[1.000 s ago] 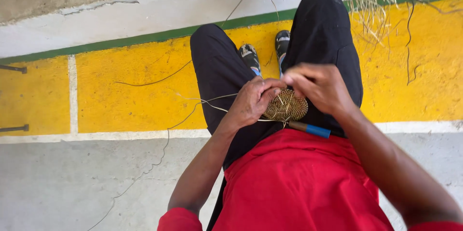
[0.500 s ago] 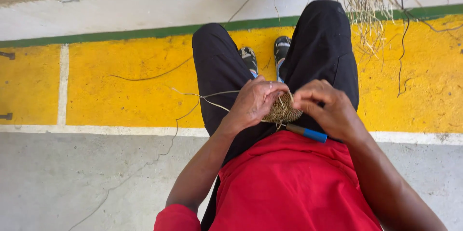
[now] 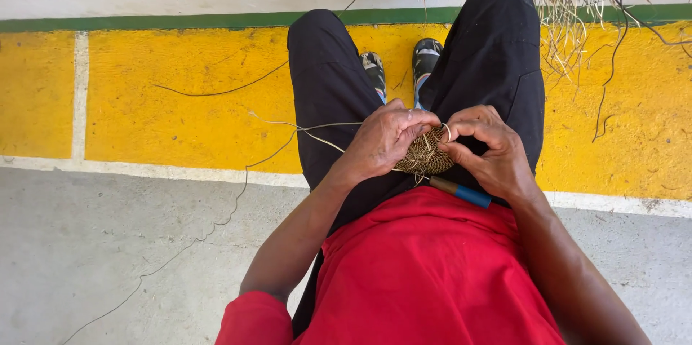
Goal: Weaving bamboo strips into a circular base structure using a weaving tool.
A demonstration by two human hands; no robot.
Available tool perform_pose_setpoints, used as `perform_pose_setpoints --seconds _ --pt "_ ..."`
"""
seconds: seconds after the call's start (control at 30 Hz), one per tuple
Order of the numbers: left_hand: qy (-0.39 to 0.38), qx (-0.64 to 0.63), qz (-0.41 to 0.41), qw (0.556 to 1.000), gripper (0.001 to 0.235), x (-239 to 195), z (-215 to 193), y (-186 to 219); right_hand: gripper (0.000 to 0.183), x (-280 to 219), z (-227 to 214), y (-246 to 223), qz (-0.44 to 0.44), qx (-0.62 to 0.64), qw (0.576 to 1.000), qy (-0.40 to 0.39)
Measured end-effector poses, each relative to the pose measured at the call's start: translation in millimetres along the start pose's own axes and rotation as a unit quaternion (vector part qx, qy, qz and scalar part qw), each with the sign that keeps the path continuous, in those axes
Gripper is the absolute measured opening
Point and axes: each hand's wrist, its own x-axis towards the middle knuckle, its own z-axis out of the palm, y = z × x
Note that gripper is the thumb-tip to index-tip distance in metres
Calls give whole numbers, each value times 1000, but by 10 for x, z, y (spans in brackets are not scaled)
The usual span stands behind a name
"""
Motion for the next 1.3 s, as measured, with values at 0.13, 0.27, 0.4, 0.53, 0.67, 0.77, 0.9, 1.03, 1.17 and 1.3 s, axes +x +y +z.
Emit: perform_pose_setpoints --seconds 0.13,0.27,0.4,0.53,0.67,0.77,0.9,1.03,1.17,1.3 --pt "10 -12 24 1000 17 -21 6 -22 18 18 26 34 -9 -7 1000 -1" --pt "5 -6 12 1000 17 -4 -20 -15 18 44 40 22 -27 -26 999 9" --pt "-11 -20 10 1000 20 -4 -36 -70 18 42 51 43 -42 -45 998 11" --pt "-15 -10 8 1000 21 -4 -43 -125 18 80 77 -66 -69 -78 994 14" --pt "-6 -15 17 1000 21 -12 -26 -134 20 91 135 -120 -90 -118 989 23" --pt "0 -12 10 1000 21 -15 -21 -110 20 99 184 -116 -91 -109 989 39" --pt "12 -1 12 1000 19 -19 0 -126 21 66 202 -51 -98 -122 987 45" --pt "-3 18 -28 999 19 0 -76 -8 23 30 237 40 -103 -123 985 56" --pt "12 2 5 1000 18 -38 -4 -103 20 23 257 53 -95 -115 987 56" --pt "32 6 20 999 18 -64 27 -112 17 49 244 -18 -61 -103 992 42"
